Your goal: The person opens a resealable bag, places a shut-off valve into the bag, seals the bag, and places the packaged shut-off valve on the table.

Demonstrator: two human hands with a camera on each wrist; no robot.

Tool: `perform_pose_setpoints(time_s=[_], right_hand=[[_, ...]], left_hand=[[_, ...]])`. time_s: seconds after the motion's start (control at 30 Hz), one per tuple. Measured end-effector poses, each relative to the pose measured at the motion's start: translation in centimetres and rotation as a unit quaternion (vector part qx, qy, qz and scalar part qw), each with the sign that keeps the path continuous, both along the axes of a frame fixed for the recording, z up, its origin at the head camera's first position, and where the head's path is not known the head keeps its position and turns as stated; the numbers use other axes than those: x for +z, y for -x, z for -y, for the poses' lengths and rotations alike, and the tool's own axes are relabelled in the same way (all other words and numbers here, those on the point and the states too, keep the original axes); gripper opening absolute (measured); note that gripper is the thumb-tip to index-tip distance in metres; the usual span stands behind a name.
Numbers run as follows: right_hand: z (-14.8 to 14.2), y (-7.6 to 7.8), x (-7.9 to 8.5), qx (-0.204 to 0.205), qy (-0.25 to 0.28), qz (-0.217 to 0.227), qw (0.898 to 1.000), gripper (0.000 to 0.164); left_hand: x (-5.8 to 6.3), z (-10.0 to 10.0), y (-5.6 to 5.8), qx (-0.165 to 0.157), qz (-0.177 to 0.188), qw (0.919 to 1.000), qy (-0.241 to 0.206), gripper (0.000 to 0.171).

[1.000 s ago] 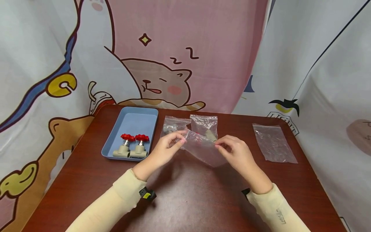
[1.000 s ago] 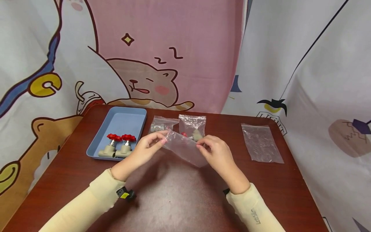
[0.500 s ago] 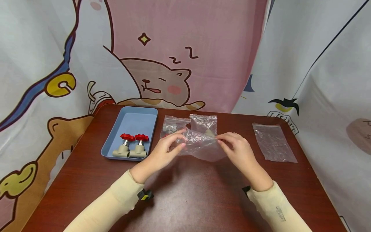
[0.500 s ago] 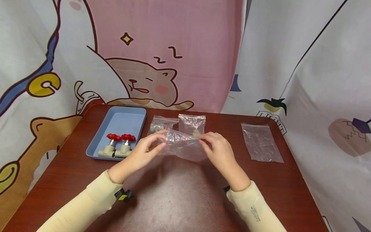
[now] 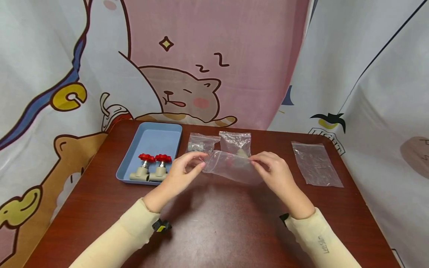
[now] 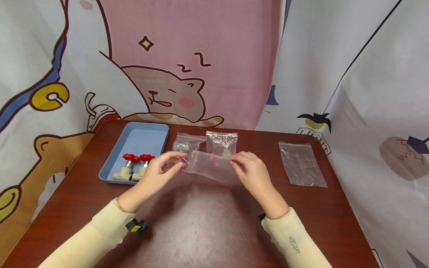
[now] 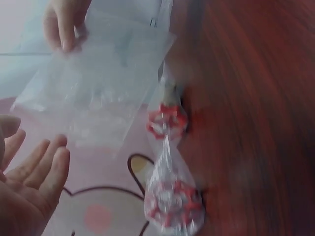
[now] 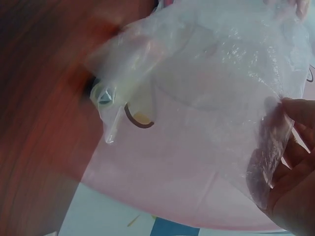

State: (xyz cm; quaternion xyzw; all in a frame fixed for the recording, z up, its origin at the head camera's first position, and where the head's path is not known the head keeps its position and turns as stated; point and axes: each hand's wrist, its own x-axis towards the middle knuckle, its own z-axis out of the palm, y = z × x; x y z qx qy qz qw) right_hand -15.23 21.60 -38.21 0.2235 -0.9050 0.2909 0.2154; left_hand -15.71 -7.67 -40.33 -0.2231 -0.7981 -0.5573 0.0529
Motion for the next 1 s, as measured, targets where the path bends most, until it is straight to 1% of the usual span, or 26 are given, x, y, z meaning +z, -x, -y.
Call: perform_pose_setpoints(time_s=[0.1, 0.17, 0.23, 0.27, 0.33, 0.4, 0.47, 0.53, 0.57, 0.67, 0.77, 0.8, 0.83, 0.9, 1.0], right_hand=[[-0.3, 0.0, 0.1, -0.005, 0.001, 0.000, 1.000, 0.013], [-0.4, 0.1, 0.2, -0.009, 0.000, 0.001, 1.000, 0.014], [-0.6, 0.1, 0.2, -0.013, -0.001, 0.002, 1.000, 0.014], [-0.6, 0.1, 0.2, -0.015, -0.001, 0.003, 1.000, 0.014], [-0.7, 0.1, 0.1, -0.018, -0.002, 0.005, 1.000, 0.014], [-0.8, 0.0, 0.1, -0.019, 0.000, 0.007, 1.000, 0.014], [-0.8, 0.0, 0.0, -0.020, 0.000, 0.008, 1.000, 0.015], [-0.9, 0.0, 0.0, -0.021, 0.000, 0.009, 1.000, 0.015], [-0.9, 0.0, 0.0, -0.022, 0.000, 0.009, 1.000, 0.015], [-0.9, 0.0, 0.0, -0.024, -0.002, 0.011, 1.000, 0.015], [-0.8, 0.0, -0.1, -0.025, -0.002, 0.014, 1.000, 0.014], [-0.8, 0.0, -0.1, -0.025, -0.004, 0.015, 1.000, 0.014], [-0.8, 0.0, -0.1, -0.025, -0.005, 0.016, 1.000, 0.014], [-0.8, 0.0, -0.2, -0.024, -0.006, 0.018, 1.000, 0.013], [-0.7, 0.0, -0.3, -0.026, -0.007, 0.018, 0.999, 0.012]], left_hand=[[-0.2, 1.9, 0.4, 0.033, -0.001, 0.9994, 0.014, 0.028], [-0.4, 3.5, 0.7, 0.068, -0.006, 0.9967, 0.044, 0.029], [-0.7, 5.3, 1.0, 0.111, -0.009, 0.9897, 0.091, 0.030], [-0.8, 6.2, 1.1, 0.131, -0.005, 0.9847, 0.116, 0.032], [-1.1, 8.1, 1.4, 0.170, 0.016, 0.9707, 0.169, 0.037], [-1.5, 9.9, 1.7, 0.195, 0.052, 0.9546, 0.219, 0.044], [-1.9, 11.6, 1.9, 0.208, 0.094, 0.9359, 0.269, 0.053], [-2.4, 12.9, 2.0, 0.212, 0.132, 0.9184, 0.307, 0.061], [-2.7, 13.4, 2.1, 0.209, 0.151, 0.9111, 0.322, 0.064], [-3.5, 14.5, 2.1, 0.188, 0.195, 0.8902, 0.367, 0.072], [-4.1, 15.1, 2.1, 0.155, 0.221, 0.8793, 0.392, 0.073], [-4.3, 15.3, 2.2, 0.146, 0.225, 0.8769, 0.399, 0.072], [-4.3, 15.4, 2.2, 0.139, 0.229, 0.8752, 0.403, 0.071], [-4.4, 15.5, 2.3, 0.127, 0.236, 0.8747, 0.404, 0.069], [-4.2, 15.6, 2.5, 0.116, 0.244, 0.8720, 0.408, 0.067]])
